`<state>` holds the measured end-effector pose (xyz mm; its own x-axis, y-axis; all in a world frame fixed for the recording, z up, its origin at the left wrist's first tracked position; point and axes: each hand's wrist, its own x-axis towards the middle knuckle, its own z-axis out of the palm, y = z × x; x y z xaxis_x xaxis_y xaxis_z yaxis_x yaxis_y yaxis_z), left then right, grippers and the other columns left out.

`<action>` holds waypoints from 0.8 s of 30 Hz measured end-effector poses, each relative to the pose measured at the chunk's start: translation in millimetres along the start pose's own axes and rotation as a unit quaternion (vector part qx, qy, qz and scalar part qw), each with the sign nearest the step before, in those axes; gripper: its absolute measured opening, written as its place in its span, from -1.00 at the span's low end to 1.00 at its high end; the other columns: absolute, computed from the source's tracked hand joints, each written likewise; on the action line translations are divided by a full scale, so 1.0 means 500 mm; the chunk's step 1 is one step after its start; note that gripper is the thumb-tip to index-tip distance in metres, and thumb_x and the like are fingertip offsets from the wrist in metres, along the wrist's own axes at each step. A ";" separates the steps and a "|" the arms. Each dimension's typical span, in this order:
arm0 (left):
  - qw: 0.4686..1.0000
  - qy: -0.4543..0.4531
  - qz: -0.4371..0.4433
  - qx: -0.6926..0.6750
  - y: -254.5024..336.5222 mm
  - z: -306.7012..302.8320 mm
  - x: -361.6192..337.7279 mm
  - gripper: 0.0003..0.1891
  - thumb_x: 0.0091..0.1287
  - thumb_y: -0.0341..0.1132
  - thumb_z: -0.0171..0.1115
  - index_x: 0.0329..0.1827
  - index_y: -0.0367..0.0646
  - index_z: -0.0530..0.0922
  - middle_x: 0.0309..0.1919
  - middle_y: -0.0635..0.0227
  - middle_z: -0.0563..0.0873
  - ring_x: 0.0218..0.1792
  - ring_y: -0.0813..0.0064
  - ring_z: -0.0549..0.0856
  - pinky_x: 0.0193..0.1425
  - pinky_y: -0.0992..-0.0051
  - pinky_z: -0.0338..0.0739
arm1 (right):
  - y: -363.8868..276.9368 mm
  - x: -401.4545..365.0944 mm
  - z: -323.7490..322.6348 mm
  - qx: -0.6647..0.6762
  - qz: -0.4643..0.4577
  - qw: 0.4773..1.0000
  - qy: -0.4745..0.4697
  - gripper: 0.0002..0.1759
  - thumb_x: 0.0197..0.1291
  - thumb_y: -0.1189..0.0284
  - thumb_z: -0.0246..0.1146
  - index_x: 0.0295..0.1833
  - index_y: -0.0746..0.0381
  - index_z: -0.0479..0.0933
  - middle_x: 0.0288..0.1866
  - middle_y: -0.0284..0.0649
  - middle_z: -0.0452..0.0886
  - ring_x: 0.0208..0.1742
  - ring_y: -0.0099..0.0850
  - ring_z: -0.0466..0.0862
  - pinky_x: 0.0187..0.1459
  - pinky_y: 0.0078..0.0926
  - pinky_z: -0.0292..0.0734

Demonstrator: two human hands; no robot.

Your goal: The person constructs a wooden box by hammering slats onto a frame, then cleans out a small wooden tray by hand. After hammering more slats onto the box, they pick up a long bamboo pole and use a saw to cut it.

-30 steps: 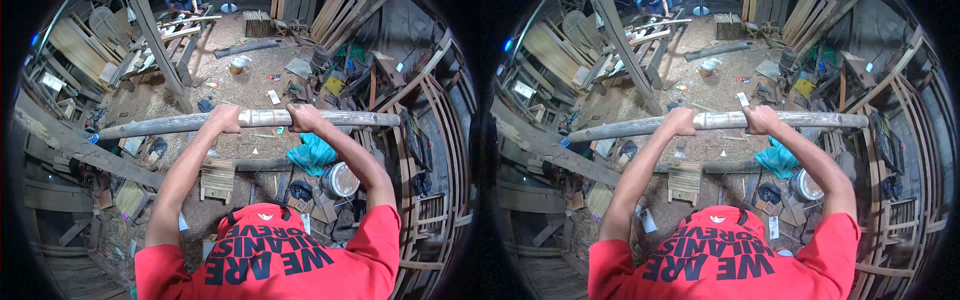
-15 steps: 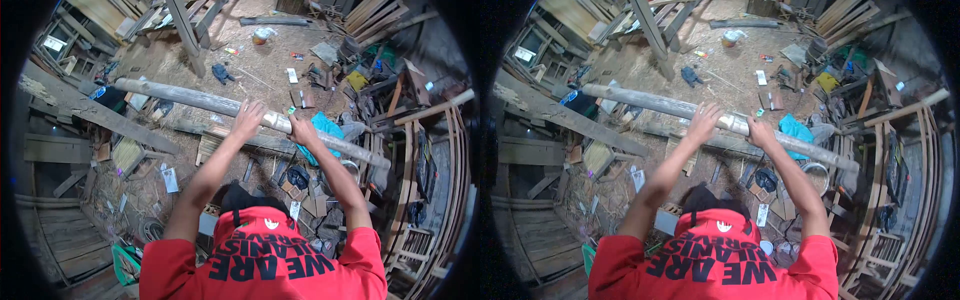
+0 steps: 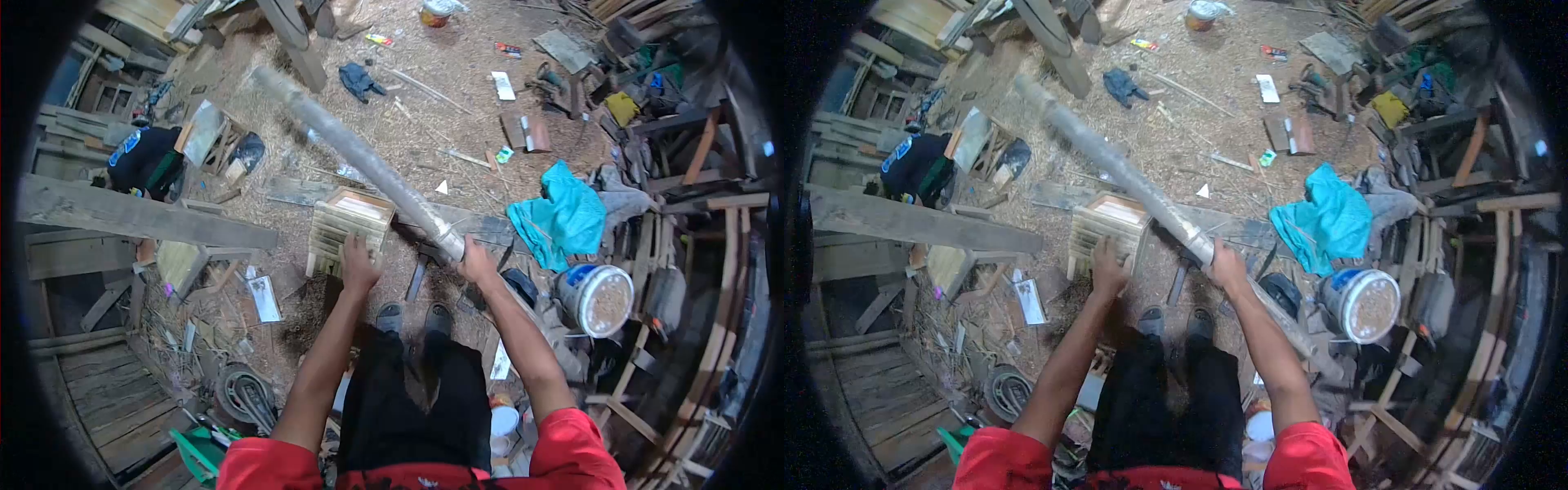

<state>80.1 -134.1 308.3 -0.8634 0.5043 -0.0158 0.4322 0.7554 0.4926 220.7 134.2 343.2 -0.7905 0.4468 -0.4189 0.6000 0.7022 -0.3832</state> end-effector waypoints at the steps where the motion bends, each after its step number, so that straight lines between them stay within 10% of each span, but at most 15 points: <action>1: 0.999 0.001 0.003 0.033 -0.039 0.047 0.022 -0.27 0.25 -0.06 0.28 0.42 -0.25 0.31 0.44 -0.08 0.28 0.51 -0.06 0.20 0.54 -0.18 0.00 | 0.026 0.038 0.060 0.004 0.018 1.000 -0.004 -0.24 -0.06 0.24 0.50 0.24 0.23 0.33 -0.13 0.20 0.68 -0.05 0.18 0.68 -0.01 0.08 0.60; 8: 0.983 0.140 0.055 0.103 -0.276 0.354 0.127 -0.17 0.39 0.19 0.09 0.57 -0.14 0.13 0.58 0.02 0.11 0.59 0.03 0.06 0.59 -0.16 -0.22 | 0.246 0.285 0.428 -0.020 0.058 0.998 0.008 -0.31 -0.03 0.18 0.51 0.07 0.39 0.42 -0.18 0.21 0.68 -0.04 0.17 0.68 -0.03 0.03 0.60; 16: 0.978 0.181 0.091 0.058 -0.282 0.360 0.127 -0.27 0.40 -0.01 0.16 0.54 -0.19 0.19 0.56 -0.04 0.16 0.59 -0.05 0.06 0.59 -0.17 -0.25 | 0.343 0.476 0.605 -0.189 -0.085 0.975 0.074 -0.39 0.04 0.06 0.45 -0.07 0.39 0.52 -0.30 0.16 0.67 -0.22 0.16 0.67 -0.14 0.04 0.58; 20: 0.975 0.191 0.107 0.024 -0.288 0.361 0.115 -0.31 0.45 -0.06 0.12 0.55 -0.18 0.16 0.58 0.00 0.13 0.62 0.00 0.00 0.60 -0.13 -0.33 | 0.274 0.522 0.606 -0.260 -0.143 0.954 0.037 -0.44 0.09 0.13 0.43 0.03 0.34 0.53 -0.14 0.10 0.66 -0.05 0.05 0.67 -0.08 0.01 0.55; 24: 0.966 0.217 0.141 -0.018 -0.309 0.372 0.114 -0.32 0.46 -0.09 0.11 0.56 -0.15 0.16 0.58 0.03 0.13 0.62 0.01 0.00 0.60 -0.08 -0.34 | 0.019 0.473 0.561 0.073 -0.293 0.926 0.226 -0.41 0.36 0.06 0.24 0.19 0.36 0.41 0.00 0.14 0.59 0.05 0.01 0.61 0.13 -0.10 0.47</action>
<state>12.4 -144.4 69.4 -0.7436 0.4592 0.4860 0.6639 0.5938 0.4547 73.7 91.2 9.7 -0.9368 0.2220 0.2703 0.0357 0.8294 -0.5575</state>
